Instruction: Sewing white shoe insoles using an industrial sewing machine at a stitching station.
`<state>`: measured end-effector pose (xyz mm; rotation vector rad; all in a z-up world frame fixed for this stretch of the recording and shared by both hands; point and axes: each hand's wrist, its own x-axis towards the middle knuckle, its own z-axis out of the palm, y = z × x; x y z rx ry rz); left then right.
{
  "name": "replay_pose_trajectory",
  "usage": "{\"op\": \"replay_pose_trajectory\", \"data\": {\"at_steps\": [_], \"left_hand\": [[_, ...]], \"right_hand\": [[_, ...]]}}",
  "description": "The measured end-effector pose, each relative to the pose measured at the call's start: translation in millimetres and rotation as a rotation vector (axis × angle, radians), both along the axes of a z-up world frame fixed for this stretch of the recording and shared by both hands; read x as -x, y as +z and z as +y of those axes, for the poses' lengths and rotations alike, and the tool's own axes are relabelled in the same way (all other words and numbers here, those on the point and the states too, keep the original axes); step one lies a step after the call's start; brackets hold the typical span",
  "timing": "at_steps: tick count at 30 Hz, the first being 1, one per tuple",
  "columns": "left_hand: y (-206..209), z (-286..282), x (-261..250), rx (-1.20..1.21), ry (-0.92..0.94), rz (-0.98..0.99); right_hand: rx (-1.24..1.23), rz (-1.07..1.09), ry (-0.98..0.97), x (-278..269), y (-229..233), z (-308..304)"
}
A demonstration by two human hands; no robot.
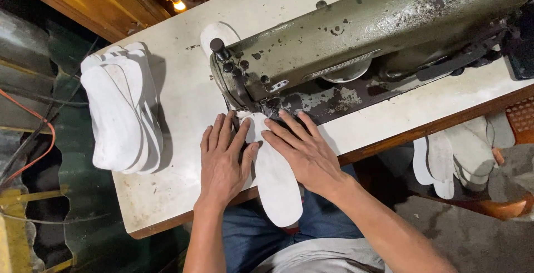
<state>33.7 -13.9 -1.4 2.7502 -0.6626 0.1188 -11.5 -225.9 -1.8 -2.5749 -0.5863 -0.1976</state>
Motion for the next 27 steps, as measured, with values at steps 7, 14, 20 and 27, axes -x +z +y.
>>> {"op": "replay_pose_trajectory", "data": {"at_steps": [7, 14, 20, 27], "left_hand": [[-7, -1, -3, -0.019, 0.006, -0.054], [-18, 2, -12, -0.032, 0.003, -0.122], [-15, 2, -17, 0.052, 0.015, -0.097], [-32, 13, -56, -0.1, -0.017, -0.045]], "right_hand": [[-0.035, 0.028, -0.007, 1, 6, 0], [-0.098, -0.169, -0.083, 5, -6, 4], [-0.078, -0.175, -0.068, 2, 0, 5], [-0.118, -0.212, -0.06, 2, 2, 5]]}}
